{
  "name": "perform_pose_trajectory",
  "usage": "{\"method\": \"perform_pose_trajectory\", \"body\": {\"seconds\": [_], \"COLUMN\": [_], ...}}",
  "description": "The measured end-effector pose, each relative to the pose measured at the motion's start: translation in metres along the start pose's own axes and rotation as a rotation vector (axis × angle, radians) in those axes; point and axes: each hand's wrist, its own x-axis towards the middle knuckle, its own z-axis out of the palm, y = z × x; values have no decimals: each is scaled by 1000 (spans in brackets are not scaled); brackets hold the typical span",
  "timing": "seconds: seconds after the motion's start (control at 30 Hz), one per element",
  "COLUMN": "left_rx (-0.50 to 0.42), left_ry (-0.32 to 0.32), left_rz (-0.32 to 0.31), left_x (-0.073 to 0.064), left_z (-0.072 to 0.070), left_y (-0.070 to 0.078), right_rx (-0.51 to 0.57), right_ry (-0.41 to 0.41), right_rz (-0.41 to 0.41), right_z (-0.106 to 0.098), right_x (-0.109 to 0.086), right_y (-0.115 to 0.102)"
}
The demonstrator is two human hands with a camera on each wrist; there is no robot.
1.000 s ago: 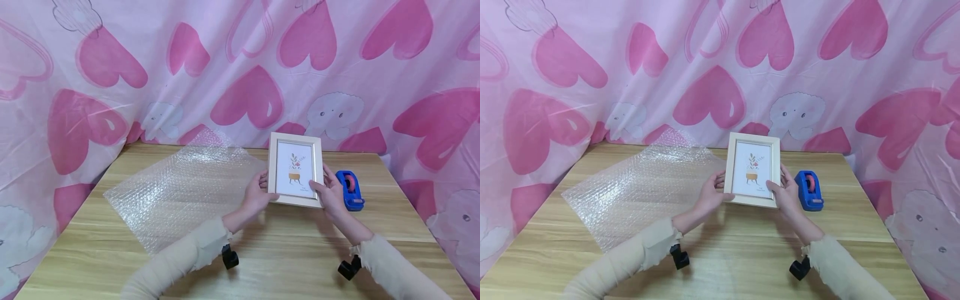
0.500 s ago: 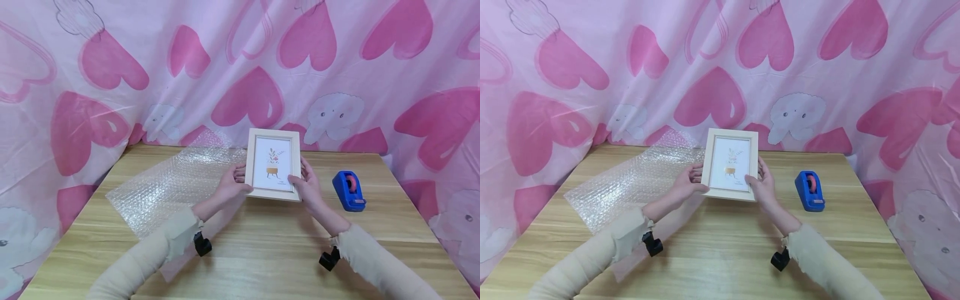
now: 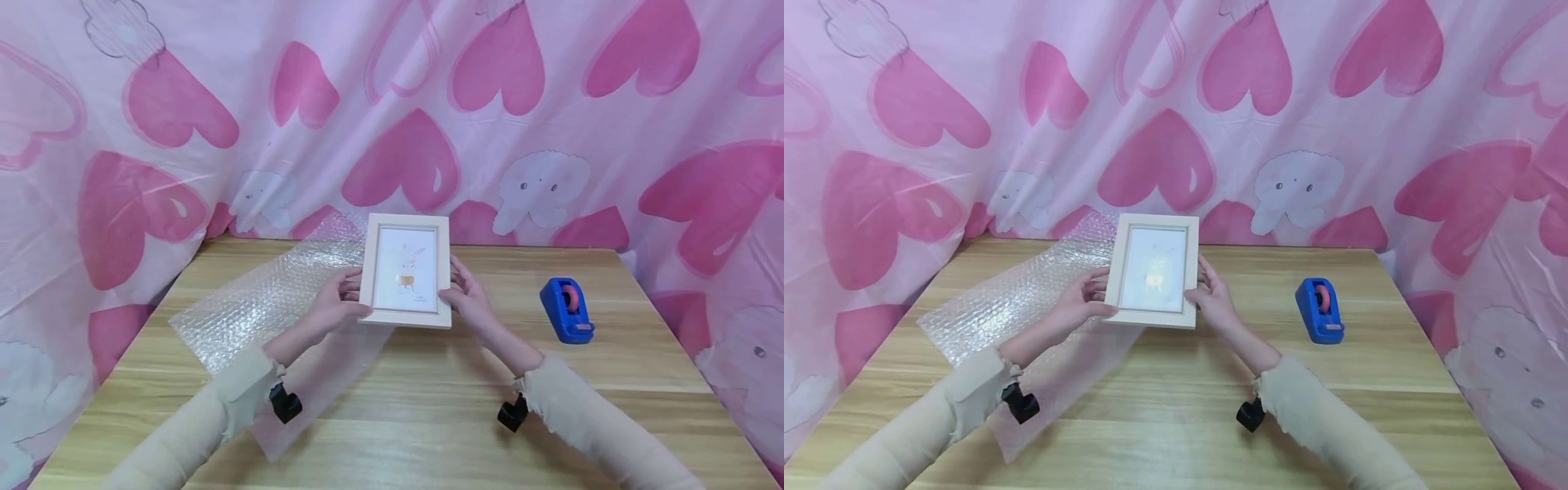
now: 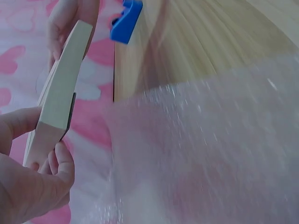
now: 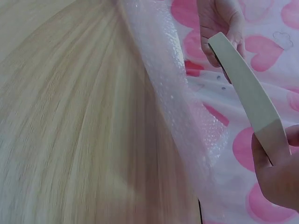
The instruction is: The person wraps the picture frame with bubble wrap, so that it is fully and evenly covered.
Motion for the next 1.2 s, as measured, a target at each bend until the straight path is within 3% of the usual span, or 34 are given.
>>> {"method": "perform_pose_trajectory", "body": {"seconds": [0.33,0.7,0.9,1.2], "left_rx": [61,106,122,210], "left_ry": [-33,-69,-78,-123], "left_rz": [-12,-92,-120,-177], "left_x": [-10,-19,-20,-16], "left_z": [-47,-91,-109,-128], "left_y": [-10,-18,-26,-40], "right_rx": [-10,61,103,-15], "right_ry": [-34,-21,-8,8], "right_rz": [22,30,51,111], "right_z": [40,83,99,114], "right_x": [12,23,30,38], "right_y": [2,15,24,37]}}
